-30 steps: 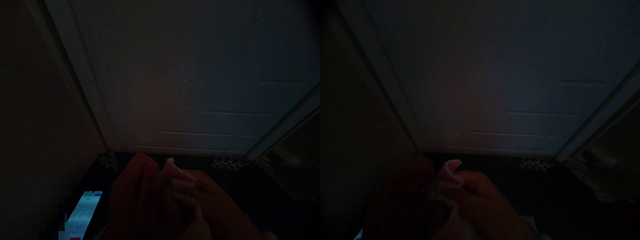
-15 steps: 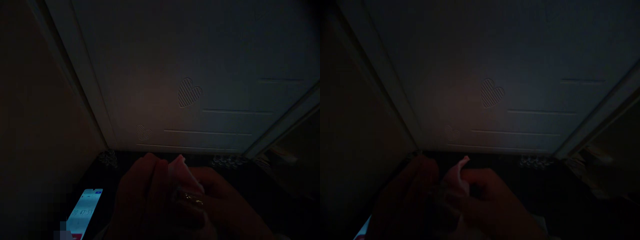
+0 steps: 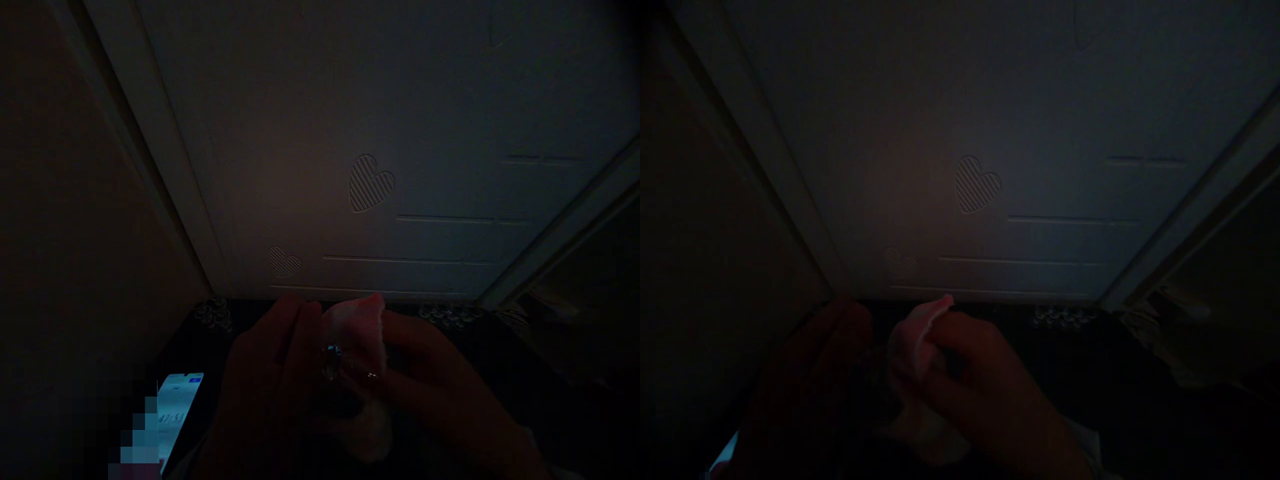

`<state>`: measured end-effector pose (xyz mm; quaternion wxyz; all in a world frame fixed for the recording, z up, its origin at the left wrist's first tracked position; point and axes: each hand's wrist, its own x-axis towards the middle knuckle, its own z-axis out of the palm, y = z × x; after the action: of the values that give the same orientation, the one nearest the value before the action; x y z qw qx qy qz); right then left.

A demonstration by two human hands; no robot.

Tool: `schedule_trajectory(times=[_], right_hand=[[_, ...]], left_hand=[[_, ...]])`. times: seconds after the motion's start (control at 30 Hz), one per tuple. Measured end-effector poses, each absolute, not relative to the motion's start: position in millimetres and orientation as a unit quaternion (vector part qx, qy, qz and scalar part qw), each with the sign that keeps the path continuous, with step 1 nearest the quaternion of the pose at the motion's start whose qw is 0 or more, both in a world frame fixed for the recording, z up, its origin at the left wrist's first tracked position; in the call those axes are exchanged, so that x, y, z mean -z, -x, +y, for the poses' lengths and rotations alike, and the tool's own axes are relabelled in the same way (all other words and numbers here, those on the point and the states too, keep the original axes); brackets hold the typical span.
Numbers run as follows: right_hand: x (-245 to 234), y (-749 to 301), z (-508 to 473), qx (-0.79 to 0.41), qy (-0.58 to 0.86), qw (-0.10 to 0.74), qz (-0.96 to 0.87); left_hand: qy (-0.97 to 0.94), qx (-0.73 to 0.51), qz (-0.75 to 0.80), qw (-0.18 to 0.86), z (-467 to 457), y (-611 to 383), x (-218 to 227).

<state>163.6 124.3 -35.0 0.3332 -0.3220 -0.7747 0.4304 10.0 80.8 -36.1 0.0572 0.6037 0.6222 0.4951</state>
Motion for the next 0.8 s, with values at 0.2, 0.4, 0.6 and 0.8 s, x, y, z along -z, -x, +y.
schedule_trajectory(times=[0.2,0.4,0.6,0.8], right_hand=[[45,-156,129,-0.286,0.304,0.443,-0.793],[52,-156,128,-0.163,0.246,0.61,-0.736],[42,-161,121,-0.194,0.276,0.474,-0.814],[33,-163,110,-0.182,0.304,0.427,-0.832]], left_hand=[[-0.609,-0.5,0.616,0.012,83,-14,35],[-0.645,-0.493,0.581,0.056,79,-18,27],[-0.644,-0.496,0.576,0.084,78,-19,25],[-0.637,-0.487,0.59,0.092,75,-16,23]])
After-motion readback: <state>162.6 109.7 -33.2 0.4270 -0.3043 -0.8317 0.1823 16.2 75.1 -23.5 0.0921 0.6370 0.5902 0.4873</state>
